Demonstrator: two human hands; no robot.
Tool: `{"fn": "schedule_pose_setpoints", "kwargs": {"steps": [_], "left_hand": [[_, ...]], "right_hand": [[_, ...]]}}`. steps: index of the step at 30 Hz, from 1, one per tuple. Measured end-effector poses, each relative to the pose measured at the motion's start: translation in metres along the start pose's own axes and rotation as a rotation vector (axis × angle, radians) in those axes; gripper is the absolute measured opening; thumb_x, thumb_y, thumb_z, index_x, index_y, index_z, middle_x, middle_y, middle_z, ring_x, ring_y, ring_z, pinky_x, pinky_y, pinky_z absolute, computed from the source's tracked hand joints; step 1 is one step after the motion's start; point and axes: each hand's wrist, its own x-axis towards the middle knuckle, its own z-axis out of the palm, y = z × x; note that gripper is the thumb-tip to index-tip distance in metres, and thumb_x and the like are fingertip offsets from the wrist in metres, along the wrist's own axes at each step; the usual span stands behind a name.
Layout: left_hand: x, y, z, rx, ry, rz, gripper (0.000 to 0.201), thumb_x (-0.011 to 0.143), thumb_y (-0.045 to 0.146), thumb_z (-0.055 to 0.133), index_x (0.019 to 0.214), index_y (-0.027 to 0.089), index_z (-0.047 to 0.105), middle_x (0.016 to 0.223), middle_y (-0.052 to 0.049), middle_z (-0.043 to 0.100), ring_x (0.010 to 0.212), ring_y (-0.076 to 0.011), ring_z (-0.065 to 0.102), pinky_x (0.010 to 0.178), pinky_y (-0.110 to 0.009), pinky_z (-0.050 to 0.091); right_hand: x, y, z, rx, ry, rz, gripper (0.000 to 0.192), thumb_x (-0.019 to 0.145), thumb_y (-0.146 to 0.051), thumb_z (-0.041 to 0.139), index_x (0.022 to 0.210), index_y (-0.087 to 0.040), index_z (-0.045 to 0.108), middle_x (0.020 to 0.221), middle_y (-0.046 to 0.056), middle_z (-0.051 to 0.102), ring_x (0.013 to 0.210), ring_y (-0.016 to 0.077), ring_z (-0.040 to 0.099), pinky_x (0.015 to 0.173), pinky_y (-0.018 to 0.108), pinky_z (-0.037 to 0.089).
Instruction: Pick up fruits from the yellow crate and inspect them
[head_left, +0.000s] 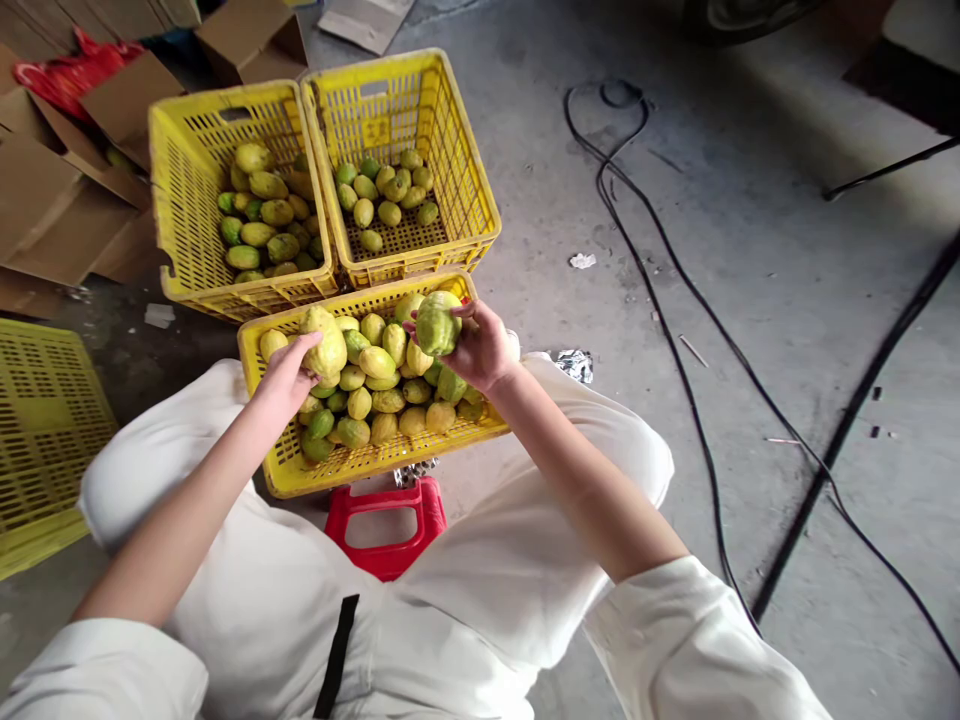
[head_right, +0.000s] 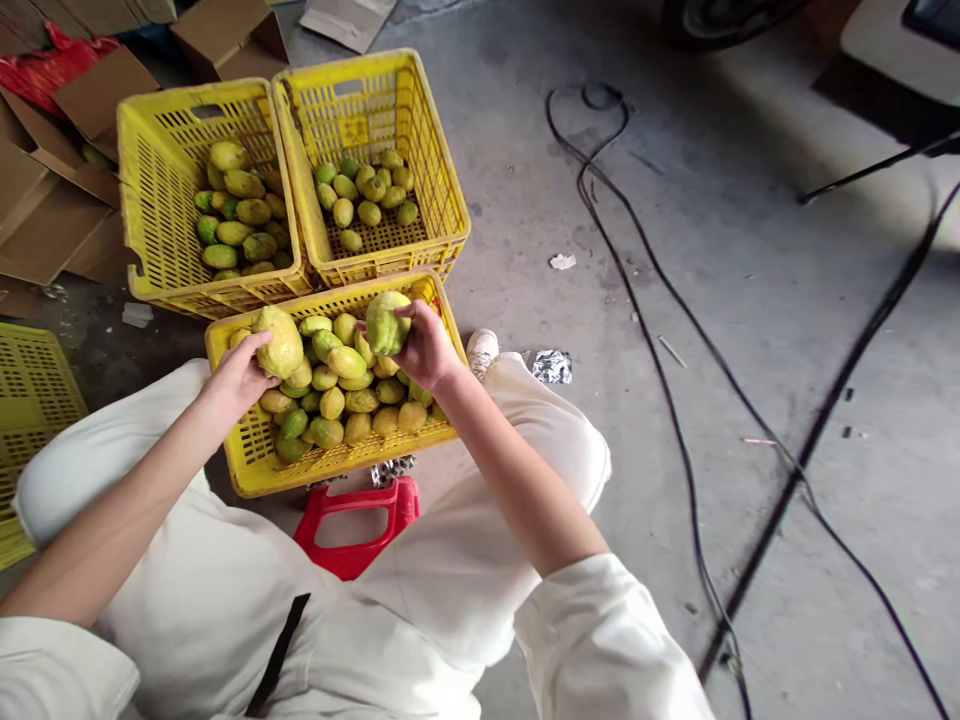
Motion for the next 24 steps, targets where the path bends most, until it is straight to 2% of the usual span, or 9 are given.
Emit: {"fn": "schedule_pose_setpoints", "kwargs": {"steps": [5, 8, 10, 13, 16, 20, 24], "left_hand": [[0.002, 0.002, -0.001, -0.036, 0.016, -0.076, 0.010, 0.083, 0.023, 0.074, 0.089, 0.023, 0.066, 0.084, -0.003, 0.069, 0.080, -0.0201, 0.064, 0.059, -0.029, 0.050], [0.004, 0.000, -0.002, -0.009, -0.008, -0.087, 0.016, 0.082, 0.028, 0.076, 0.094, 0.023, 0.067, 0.091, -0.005, 0.070, 0.086, -0.0230, 0.067, 0.062, -0.031, 0.052], [0.004, -0.001, -0.002, 0.008, -0.014, -0.110, 0.019, 0.083, 0.030, 0.076, 0.098, 0.023, 0.067, 0.098, -0.006, 0.071, 0.091, -0.0249, 0.068, 0.069, -0.035, 0.055], [0.001, 0.000, 0.000, -0.001, -0.011, -0.162, 0.021, 0.085, 0.032, 0.074, 0.102, 0.022, 0.067, 0.103, -0.008, 0.072, 0.095, -0.0266, 0.069, 0.079, -0.042, 0.058], [-0.002, 0.003, 0.003, -0.033, -0.004, -0.212, 0.026, 0.086, 0.040, 0.070, 0.104, 0.021, 0.067, 0.102, -0.010, 0.072, 0.090, -0.0293, 0.070, 0.080, -0.049, 0.058], [-0.005, 0.008, 0.005, -0.048, 0.040, -0.230, 0.025, 0.088, 0.042, 0.066, 0.102, 0.022, 0.067, 0.099, -0.009, 0.071, 0.082, -0.0283, 0.070, 0.077, -0.051, 0.059], [-0.005, 0.009, 0.005, 0.009, 0.059, -0.183, 0.019, 0.087, 0.032, 0.071, 0.102, 0.022, 0.067, 0.097, -0.007, 0.072, 0.082, -0.0259, 0.070, 0.074, -0.043, 0.057]], "right_hand": [[0.004, 0.000, -0.008, -0.065, -0.004, -0.016, 0.017, 0.085, -0.032, 0.069, 0.100, -0.024, 0.063, 0.088, 0.003, 0.076, 0.086, 0.0218, 0.077, 0.068, 0.031, 0.067], [0.003, 0.002, -0.011, -0.117, -0.008, 0.008, 0.017, 0.083, -0.027, 0.074, 0.096, -0.024, 0.065, 0.083, 0.000, 0.074, 0.073, 0.0165, 0.074, 0.058, 0.023, 0.062], [0.002, 0.003, -0.010, -0.106, 0.002, 0.021, 0.017, 0.082, -0.023, 0.074, 0.096, -0.023, 0.064, 0.084, 0.000, 0.074, 0.078, 0.0181, 0.075, 0.060, 0.024, 0.063], [0.003, 0.003, -0.009, -0.037, -0.006, 0.054, 0.018, 0.084, -0.031, 0.066, 0.100, -0.022, 0.064, 0.089, 0.005, 0.076, 0.094, 0.0252, 0.077, 0.071, 0.035, 0.068], [0.005, 0.003, -0.010, 0.019, -0.051, 0.074, 0.022, 0.083, -0.031, 0.060, 0.103, -0.023, 0.063, 0.090, 0.006, 0.077, 0.098, 0.0280, 0.078, 0.077, 0.043, 0.069], [0.008, 0.004, -0.011, -0.005, -0.049, 0.089, 0.021, 0.085, -0.031, 0.059, 0.103, -0.024, 0.063, 0.084, 0.003, 0.076, 0.092, 0.0251, 0.077, 0.067, 0.035, 0.067], [0.006, 0.006, -0.011, -0.083, -0.027, 0.046, 0.012, 0.086, -0.030, 0.061, 0.097, -0.026, 0.062, 0.077, 0.000, 0.073, 0.086, 0.0206, 0.075, 0.059, 0.026, 0.062]]}}
